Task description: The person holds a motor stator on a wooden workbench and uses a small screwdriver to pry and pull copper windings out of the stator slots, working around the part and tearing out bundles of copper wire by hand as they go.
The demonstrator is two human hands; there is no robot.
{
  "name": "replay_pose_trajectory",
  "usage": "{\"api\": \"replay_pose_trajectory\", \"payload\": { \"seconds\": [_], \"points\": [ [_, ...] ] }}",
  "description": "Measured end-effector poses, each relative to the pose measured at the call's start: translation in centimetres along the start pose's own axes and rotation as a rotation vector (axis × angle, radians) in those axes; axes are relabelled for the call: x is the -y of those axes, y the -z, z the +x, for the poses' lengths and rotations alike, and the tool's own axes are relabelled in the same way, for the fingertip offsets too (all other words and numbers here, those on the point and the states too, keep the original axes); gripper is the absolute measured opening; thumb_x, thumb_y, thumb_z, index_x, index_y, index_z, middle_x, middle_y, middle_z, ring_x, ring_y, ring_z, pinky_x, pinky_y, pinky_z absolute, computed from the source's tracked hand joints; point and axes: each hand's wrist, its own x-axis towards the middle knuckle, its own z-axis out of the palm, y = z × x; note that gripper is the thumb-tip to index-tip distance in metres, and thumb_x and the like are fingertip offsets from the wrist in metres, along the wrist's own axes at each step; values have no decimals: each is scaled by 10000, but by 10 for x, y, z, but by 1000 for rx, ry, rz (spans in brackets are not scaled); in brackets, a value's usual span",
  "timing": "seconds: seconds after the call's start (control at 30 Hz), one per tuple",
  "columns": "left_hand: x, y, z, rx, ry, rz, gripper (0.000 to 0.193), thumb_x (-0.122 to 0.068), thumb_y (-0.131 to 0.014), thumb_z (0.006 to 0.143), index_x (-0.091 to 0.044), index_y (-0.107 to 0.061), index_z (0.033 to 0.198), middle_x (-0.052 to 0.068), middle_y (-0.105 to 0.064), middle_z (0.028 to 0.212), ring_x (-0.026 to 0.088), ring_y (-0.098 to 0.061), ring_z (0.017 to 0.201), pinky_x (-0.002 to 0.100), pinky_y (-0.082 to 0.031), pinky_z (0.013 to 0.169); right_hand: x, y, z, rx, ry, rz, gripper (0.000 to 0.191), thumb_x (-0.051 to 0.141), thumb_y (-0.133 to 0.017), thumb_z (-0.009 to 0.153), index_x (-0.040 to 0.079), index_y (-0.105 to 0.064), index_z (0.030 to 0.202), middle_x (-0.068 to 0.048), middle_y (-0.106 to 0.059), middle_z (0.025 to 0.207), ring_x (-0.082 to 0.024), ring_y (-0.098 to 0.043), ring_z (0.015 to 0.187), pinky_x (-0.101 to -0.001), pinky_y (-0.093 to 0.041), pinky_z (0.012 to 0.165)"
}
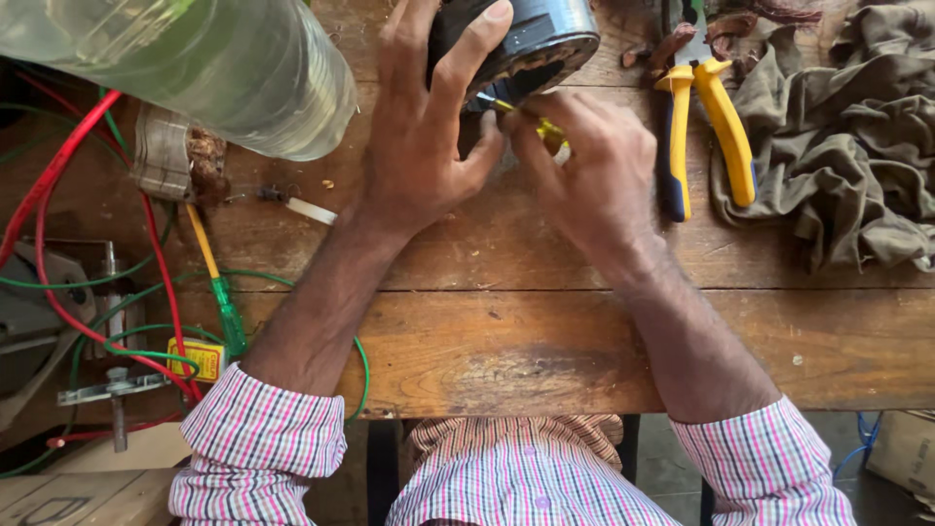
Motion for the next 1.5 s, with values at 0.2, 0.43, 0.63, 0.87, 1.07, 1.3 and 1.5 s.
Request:
{"api": "replay_pose_trajectory", "payload": {
  "seconds": [0.2, 0.43, 0.63, 0.87, 1.07, 1.3, 1.5],
  "points": [
    [-4, 2, 2, 3, 22, 12, 849, -22, -769, 883, -236, -353, 1591, 139, -290, 1602, 363, -354, 1507, 458, -362, 1221, 2, -11, -10, -82, -128, 136, 143, 167, -633, 1147, 53, -642, 1232, -120, -752, 1031, -251, -741, 850, -389, -569, 736],
    [-11, 11, 8, 8, 53, -84, 737, -138, -753, 904, -198, -426, 1562, 161, -309, 1598, 351, -398, 1458, 457, -377, 1214, 0, -15, -10, -5, -227, 189, 208, 133, -689, 1021, 47, -633, 1202, -133, -685, 744, -263, -701, 624, -405, -520, 593],
    [-19, 15, 20, -44, 5, -86, 601, -272, -635, 997, -149, -446, 1553, 193, -321, 1616, 378, -390, 1470, 492, -330, 1243, 13, -9, 0, -65, -143, 312, 272, 191, -743, 1004, 91, -676, 1249, -178, -729, 878, -282, -761, 747, -390, -577, 645],
    [-22, 20, 20, -65, -2, -128, 609, -221, -619, 985, -128, -464, 1566, 229, -333, 1602, 399, -403, 1458, 517, -347, 1264, 22, -12, 18, -28, -176, 111, 193, 230, -712, 966, 81, -717, 1088, -201, -737, 862, -391, -728, 781, -479, -561, 659],
    [-22, 22, 17, -70, -14, -109, 618, -171, -657, 970, -123, -468, 1556, 236, -335, 1590, 412, -406, 1447, 530, -352, 1247, 36, -13, 26, -91, -343, 395, 181, 167, -683, 923, 29, -733, 1029, -163, -733, 796, -314, -689, 674, -425, -538, 568],
    [-18, 20, 14, -76, -36, -66, 615, -184, -656, 973, -123, -469, 1557, 227, -336, 1588, 410, -417, 1421, 529, -367, 1229, 62, -27, 41, -270, -765, 1258, 182, 137, -598, 998, -2, -714, 979, -50, -733, 844, -119, -666, 685, -276, -540, 576],
    [-15, 15, 13, -75, -41, -98, 587, -164, -615, 991, -133, -461, 1557, 216, -336, 1606, 394, -420, 1439, 524, -351, 1250, 70, -39, 44, -415, -723, 1357, 145, 81, -601, 1022, -37, -685, 1030, -75, -700, 906, -131, -640, 748, -301, -535, 617]
  ]
}}
